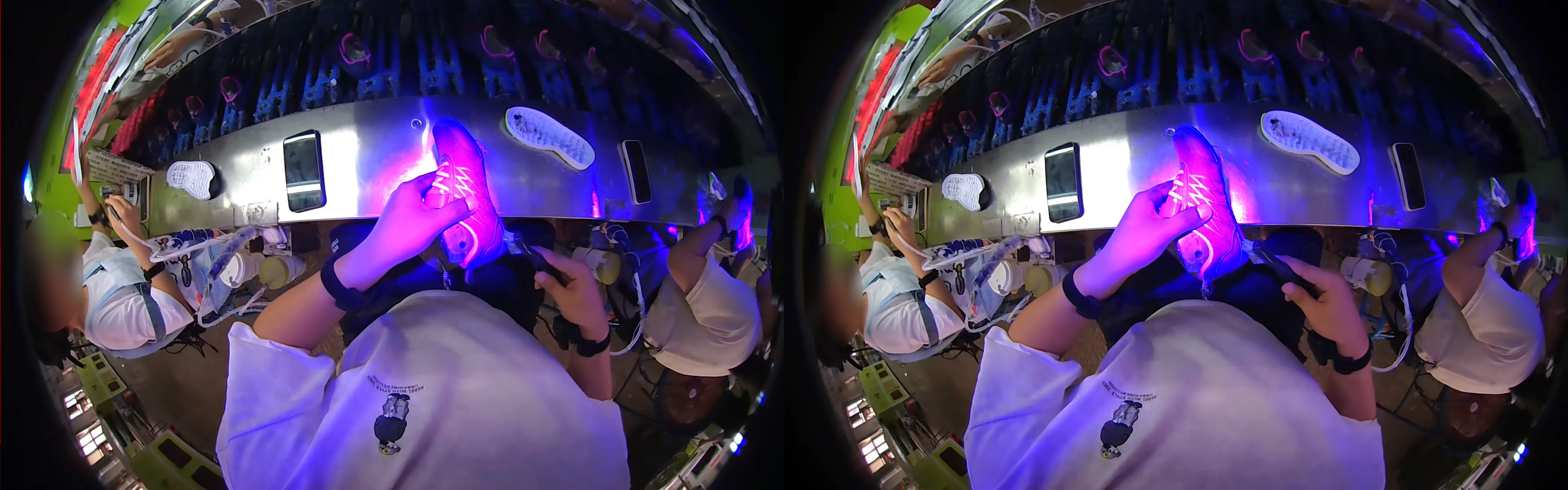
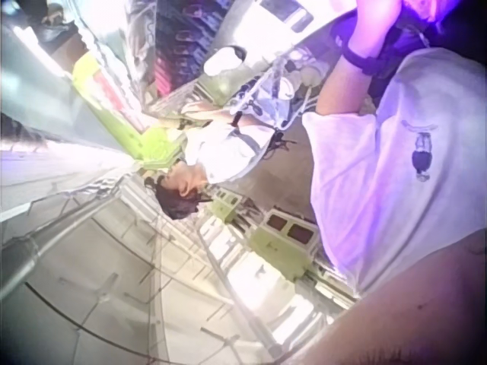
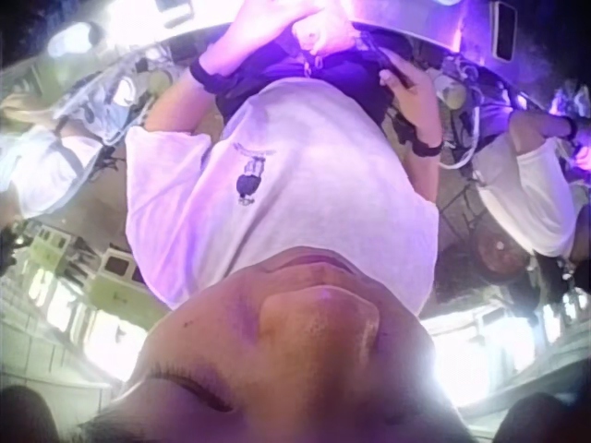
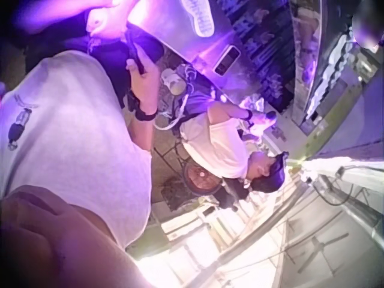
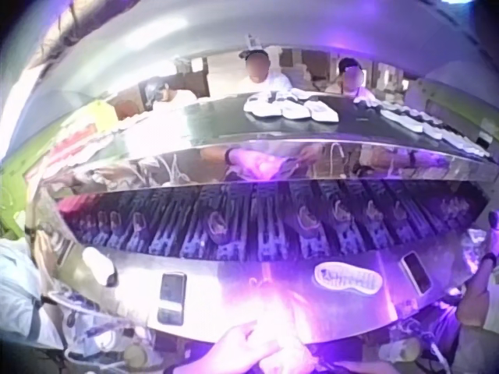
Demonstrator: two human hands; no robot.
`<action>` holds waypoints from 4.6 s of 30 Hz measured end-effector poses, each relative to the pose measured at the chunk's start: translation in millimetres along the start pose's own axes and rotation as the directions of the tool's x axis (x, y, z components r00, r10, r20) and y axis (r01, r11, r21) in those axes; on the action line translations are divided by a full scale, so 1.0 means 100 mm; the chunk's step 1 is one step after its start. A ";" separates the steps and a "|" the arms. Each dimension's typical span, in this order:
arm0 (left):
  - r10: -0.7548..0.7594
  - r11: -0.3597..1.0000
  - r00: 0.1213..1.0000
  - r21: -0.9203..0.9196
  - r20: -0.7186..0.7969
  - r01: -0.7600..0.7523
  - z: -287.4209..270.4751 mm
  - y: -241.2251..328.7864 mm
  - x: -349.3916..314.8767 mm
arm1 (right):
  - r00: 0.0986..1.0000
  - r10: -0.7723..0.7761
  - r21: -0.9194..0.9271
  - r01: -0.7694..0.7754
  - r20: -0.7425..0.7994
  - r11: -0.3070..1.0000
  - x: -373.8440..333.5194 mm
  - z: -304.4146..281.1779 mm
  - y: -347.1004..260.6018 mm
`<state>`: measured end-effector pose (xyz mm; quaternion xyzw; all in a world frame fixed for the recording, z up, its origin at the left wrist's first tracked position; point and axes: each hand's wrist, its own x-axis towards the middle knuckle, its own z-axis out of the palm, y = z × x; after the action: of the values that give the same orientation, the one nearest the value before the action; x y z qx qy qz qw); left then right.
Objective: Using a handheld UV lamp to cure glue on shoe uppers and soles in a factory setting.
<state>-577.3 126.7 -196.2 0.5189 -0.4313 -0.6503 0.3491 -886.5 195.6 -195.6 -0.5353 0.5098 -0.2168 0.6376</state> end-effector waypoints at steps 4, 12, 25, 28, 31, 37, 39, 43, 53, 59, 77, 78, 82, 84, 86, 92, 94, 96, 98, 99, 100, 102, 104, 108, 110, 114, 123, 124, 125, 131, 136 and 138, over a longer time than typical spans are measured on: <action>-0.068 0.997 0.997 -0.047 -0.044 0.065 0.04 -0.07 0.04 | 0.956 -0.169 -0.193 0.124 -0.240 0.973 0.01 0.13 0.04; -0.301 0.844 0.950 -0.443 0.079 0.304 -0.06 0.03 -0.17 | 0.908 -0.382 -0.517 0.248 -0.170 0.819 0.17 0.09 -0.55; -0.417 0.508 0.882 -0.748 0.220 0.427 -0.26 0.03 -0.55 | 0.875 -0.485 -0.657 0.367 0.003 0.658 0.35 0.23 -0.96; -0.400 0.360 0.835 -0.774 0.377 0.521 -0.33 -0.10 -0.53 | 0.853 -0.522 -0.653 0.398 0.004 0.644 0.42 0.25 -0.92; -0.332 0.211 0.819 -0.810 0.468 0.548 -0.33 -0.15 -0.51 | 0.838 -0.546 -0.645 0.416 -0.003 0.641 0.48 0.23 -0.90; -0.330 0.146 0.788 -0.796 0.520 0.587 -0.22 -0.10 -0.46 | 0.848 -0.529 -0.625 0.393 -0.038 0.674 0.50 0.15 -0.93; -0.443 0.303 0.812 -0.789 0.381 0.535 -0.14 -0.04 -0.45 | 0.821 -0.567 -0.604 0.420 -0.065 0.677 0.49 0.12 -0.95; -0.438 0.274 0.811 -0.802 0.388 0.531 -0.11 -0.05 -0.41 | 0.906 -0.421 -0.646 0.298 -0.040 0.703 0.45 0.02 -1.03; -0.263 -0.088 0.702 -0.741 0.662 0.666 -0.01 -0.03 -0.31 | 0.867 -0.490 -0.548 0.369 -0.087 0.750 0.52 -0.10 -0.71; -0.133 -0.245 0.627 -0.638 0.768 0.730 0.04 -0.01 -0.34 | 0.772 -0.624 -0.541 0.476 -0.120 0.693 0.59 -0.03 -0.65; 0.040 0.800 0.979 -0.594 0.201 0.089 -0.31 0.22 -0.44 | 0.902 -0.342 -0.526 0.163 -0.262 0.835 0.59 0.23 -0.61; 0.109 0.866 0.981 -0.500 0.164 -0.012 -0.36 0.25 -0.43 | 0.897 -0.313 -0.435 0.158 -0.313 0.886 0.57 0.22 -0.69; 0.185 0.937 0.968 -0.327 0.168 -0.123 -0.34 0.41 -0.37 | 0.823 -0.464 -0.415 0.316 -0.328 0.853 0.52 0.15 -0.95; 0.183 0.957 0.966 -0.257 0.182 -0.133 -0.31 0.40 -0.32 | 0.820 -0.522 -0.484 0.367 -0.234 0.794 0.48 0.12 -1.14; 0.226 0.974 0.956 -0.076 0.190 -0.215 -0.26 0.40 -0.28 | 0.819 -0.498 -0.438 0.350 -0.287 0.828 0.49 0.07 -1.20; 0.156 0.985 0.952 0.024 0.264 -0.168 0.01 0.52 -0.27 | 0.712 -0.633 -0.433 0.489 -0.304 0.757 0.52 -0.08 -1.10; 0.141 0.990 0.956 -0.035 0.257 -0.137 0.07 0.51 -0.26 | 0.719 -0.624 -0.418 0.487 -0.307 0.767 0.48 -0.12 -1.05; 0.125 0.992 0.957 -0.021 0.260 -0.124 0.10 0.50 -0.22 | 0.725 -0.618 -0.403 0.490 -0.303 0.773 0.45 -0.16 -0.99; 0.112 0.994 0.960 -0.007 0.258 -0.113 0.12 0.46 -0.20 | 0.745 -0.601 -0.421 0.465 -0.290 0.779 0.41 -0.20 -0.94; 0.101 0.995 0.961 -0.033 0.258 -0.096 0.14 0.44 -0.19 | 0.744 -0.602 -0.418 0.468 -0.289 0.779 0.41 -0.21 -0.92; 0.091 0.995 0.962 -0.060 0.258 -0.078 0.15 0.43 -0.18 | 0.732 -0.614 -0.432 0.471 -0.295 0.769 0.40 -0.22 -0.91; 0.088 0.995 0.962 -0.068 0.260 -0.073 0.17 0.43 -0.18 | 0.720 -0.628 -0.444 0.478 -0.296 0.758 0.40 -0.23 -0.89; 0.087 0.995 0.962 -0.079 0.259 -0.068 0.18 0.44 -0.19 | 0.727 -0.619 -0.449 0.465 -0.299 0.763 0.41 -0.24 -0.87; 0.060 0.993 0.963 -0.111 0.262 -0.032 0.17 0.44 -0.20 | 0.720 -0.637 -0.488 0.466 -0.276 0.738 0.41 -0.22 -0.86; 0.055 0.991 0.964 -0.134 0.261 -0.020 0.15 0.45 -0.22 | 0.735 -0.618 -0.481 0.451 -0.278 0.752 0.42 -0.20 -0.88; 0.080 0.984 0.966 -0.174 0.246 -0.037 0.11 0.47 -0.25 | 0.773 -0.583 -0.493 0.418 -0.248 0.763 0.38 -0.18 -0.88; 0.164 0.986 0.955 -0.053 0.248 -0.156 0.01 0.44 -0.30 | 0.782 -0.564 -0.382 0.452 -0.265 0.806 0.56 -0.17 -0.99; 0.196 0.980 0.947 -0.028 0.254 -0.195 0.00 0.45 -0.30 | 0.780 -0.567 -0.384 0.453 -0.266 0.804 0.56 -0.16 -0.98; 0.199 0.980 0.947 -0.027 0.254 -0.198 0.00 0.47 -0.30 | 0.803 -0.540 -0.363 0.439 -0.251 0.822 0.54 -0.13 -0.97; 0.131 0.985 0.964 -0.137 0.231 -0.101 -0.01 0.51 -0.33 | 0.770 -0.590 -0.373 0.488 -0.241 0.789 0.55 -0.09 -0.89; 0.039 0.985 0.965 -0.173 0.259 0.006 0.00 0.46 -0.29 | 0.792 -0.573 -0.482 0.425 -0.213 0.766 0.46 -0.13 -0.82; 0.088 0.996 0.968 -0.034 0.237 -0.082 0.00 0.49 -0.28 | 0.812 -0.546 -0.458 0.412 -0.206 0.787 0.38 -0.15 -0.63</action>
<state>-571.4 133.1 -140.9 0.4140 -0.4839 -0.6974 0.3286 -868.3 136.1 -152.7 -0.7211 0.4861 -0.3528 0.3454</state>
